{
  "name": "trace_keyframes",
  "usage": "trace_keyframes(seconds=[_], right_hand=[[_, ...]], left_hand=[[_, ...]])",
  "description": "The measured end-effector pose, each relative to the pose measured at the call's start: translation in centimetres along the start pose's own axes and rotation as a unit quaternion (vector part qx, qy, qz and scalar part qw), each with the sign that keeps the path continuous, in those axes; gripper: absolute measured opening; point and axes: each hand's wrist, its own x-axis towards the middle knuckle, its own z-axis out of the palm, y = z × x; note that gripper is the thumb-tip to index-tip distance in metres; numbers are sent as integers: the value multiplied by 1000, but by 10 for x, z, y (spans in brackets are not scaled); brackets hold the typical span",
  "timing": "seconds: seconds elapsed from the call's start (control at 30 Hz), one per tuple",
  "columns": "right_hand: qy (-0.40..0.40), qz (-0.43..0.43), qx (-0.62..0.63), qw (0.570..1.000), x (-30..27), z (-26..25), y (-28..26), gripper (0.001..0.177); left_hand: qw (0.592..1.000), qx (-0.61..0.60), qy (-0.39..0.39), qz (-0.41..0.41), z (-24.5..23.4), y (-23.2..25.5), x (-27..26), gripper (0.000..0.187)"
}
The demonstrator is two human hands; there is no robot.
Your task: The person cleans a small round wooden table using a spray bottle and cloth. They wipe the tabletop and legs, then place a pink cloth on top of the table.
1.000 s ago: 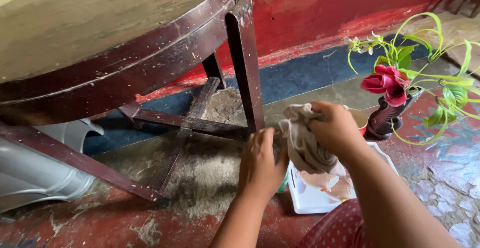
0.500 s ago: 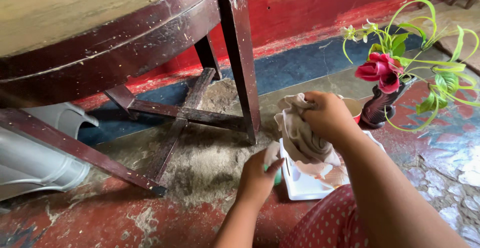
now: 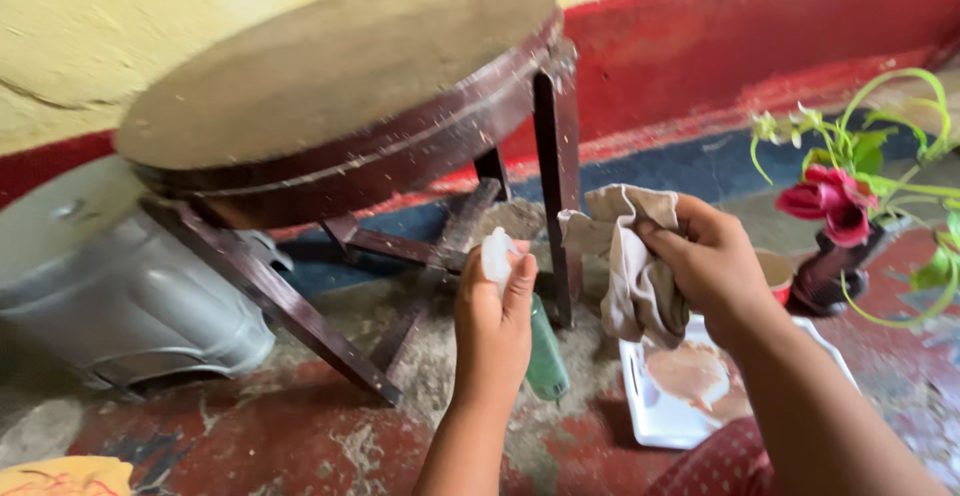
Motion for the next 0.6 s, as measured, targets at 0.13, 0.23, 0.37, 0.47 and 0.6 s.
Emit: trace_keyframes(seconds=[0.13,0.23,0.37,0.47,0.6], right_hand=[[-2,-57,44,997,-9,19,-11,23],[10,-65,86,994,-14,35,-29,24],[1,-110,101,989,-6,64,-72,25],[-18,-158,126,979,3,85,-93,29],[-7,-209,90,974,-7,97,-83,33]], left_hand=[[993,-84,47,71,-21,32,29,38],[992,-76,47,84,-41,55,48,45],[996,-62,60,-22,-61,78,69,50],[994,-34,98,-40,-70,84,82,63],[986,81,132,67,-79,84,89,76]])
